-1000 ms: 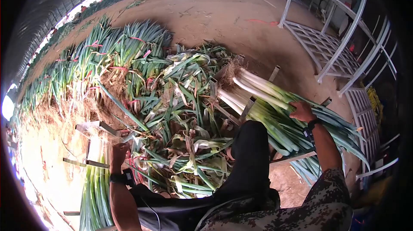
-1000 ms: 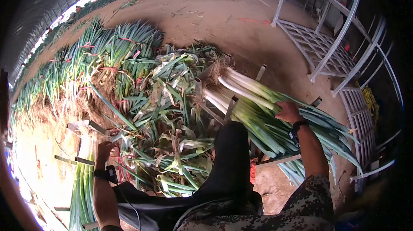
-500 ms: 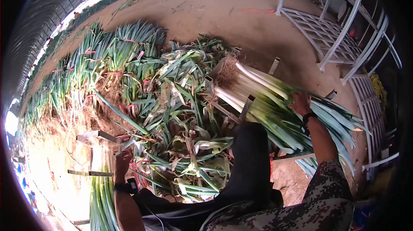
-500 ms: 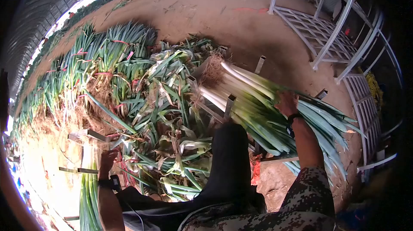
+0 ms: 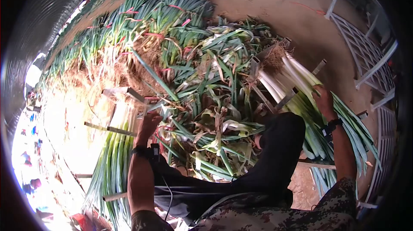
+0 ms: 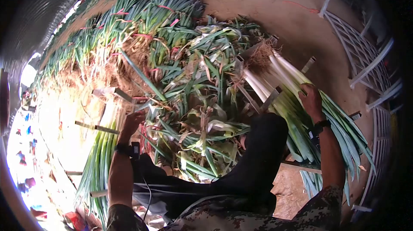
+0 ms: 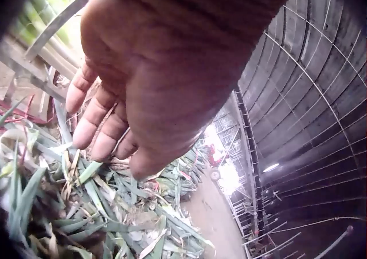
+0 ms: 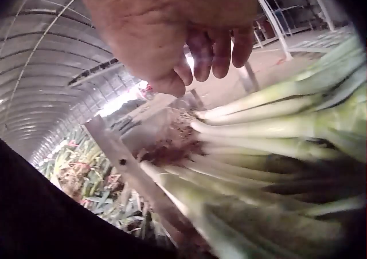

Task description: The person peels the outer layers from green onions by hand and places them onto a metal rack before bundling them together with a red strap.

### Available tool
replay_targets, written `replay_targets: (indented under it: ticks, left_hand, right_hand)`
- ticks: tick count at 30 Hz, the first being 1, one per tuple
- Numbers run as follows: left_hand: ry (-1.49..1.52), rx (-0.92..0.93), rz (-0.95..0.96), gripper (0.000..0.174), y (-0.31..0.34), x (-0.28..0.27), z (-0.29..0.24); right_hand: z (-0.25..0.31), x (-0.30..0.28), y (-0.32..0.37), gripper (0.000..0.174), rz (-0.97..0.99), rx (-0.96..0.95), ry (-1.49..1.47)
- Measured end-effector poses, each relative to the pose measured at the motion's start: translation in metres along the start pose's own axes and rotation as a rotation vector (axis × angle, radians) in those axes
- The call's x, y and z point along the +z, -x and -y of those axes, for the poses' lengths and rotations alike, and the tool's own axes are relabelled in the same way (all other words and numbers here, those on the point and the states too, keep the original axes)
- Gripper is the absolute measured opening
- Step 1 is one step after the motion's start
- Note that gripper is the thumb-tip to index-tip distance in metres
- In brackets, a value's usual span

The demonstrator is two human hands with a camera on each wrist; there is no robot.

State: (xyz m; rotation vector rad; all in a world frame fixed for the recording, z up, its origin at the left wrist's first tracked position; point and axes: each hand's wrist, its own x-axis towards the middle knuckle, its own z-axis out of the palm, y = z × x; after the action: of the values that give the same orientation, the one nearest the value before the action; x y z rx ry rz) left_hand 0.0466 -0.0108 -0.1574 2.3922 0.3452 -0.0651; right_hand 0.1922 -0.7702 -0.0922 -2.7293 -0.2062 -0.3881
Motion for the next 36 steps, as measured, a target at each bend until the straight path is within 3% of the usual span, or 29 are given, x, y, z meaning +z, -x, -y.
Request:
replay_targets:
  ticks: [8,14,17,19,22,23,25,28,32,33,36]
  left_hand:
    - [0.16,0.049,-0.073,0.033,0.03,-0.023,-0.023]
    - [0.312,0.193,-0.077,0.034,0.048,-0.047,-0.016]
    - [0.168,0.233,-0.181,0.035,0.059,-0.062,-0.027]
    - [0.415,0.37,-0.156,0.041,0.057,-0.065,-0.023]
    - [1.018,0.345,-0.055,0.044,0.068,-0.06,-0.02]
    - [1.037,0.354,-0.072,0.042,0.068,-0.058,-0.021]
    - [0.897,0.247,-0.119,0.029,0.074,-0.064,-0.038]
    - [0.489,0.268,-0.178,0.038,0.083,-0.075,-0.037]
    - [0.226,0.445,-0.281,0.03,0.086,-0.068,-0.023]
    - [0.468,0.476,-0.292,0.034,0.086,-0.06,-0.022]
    - [0.364,0.229,-0.23,0.029,0.108,-0.077,-0.048]
  right_hand:
    - [0.091,-0.025,0.005,0.032,0.085,-0.204,-0.189]
    - [0.128,-0.042,0.025,0.029,0.163,-0.16,-0.21]
    - [0.146,-0.05,0.021,0.029,0.2,-0.189,-0.191]
    - [0.16,-0.053,0.015,0.029,0.234,-0.18,-0.189]
    - [0.172,-0.05,0.006,0.03,0.253,-0.249,-0.192]
    - [0.174,-0.048,0.005,0.03,0.256,-0.284,-0.192]
    - [0.18,-0.042,0.005,0.03,0.262,-0.267,-0.21]
    - [0.192,-0.034,0.0,0.03,0.272,-0.316,-0.191]
    - [0.227,-0.041,0.017,0.029,0.333,-0.322,-0.221]
    - [0.227,-0.039,0.019,0.03,0.364,-0.335,-0.235]
    - [0.227,-0.033,0.026,0.033,0.491,-0.257,-0.29]
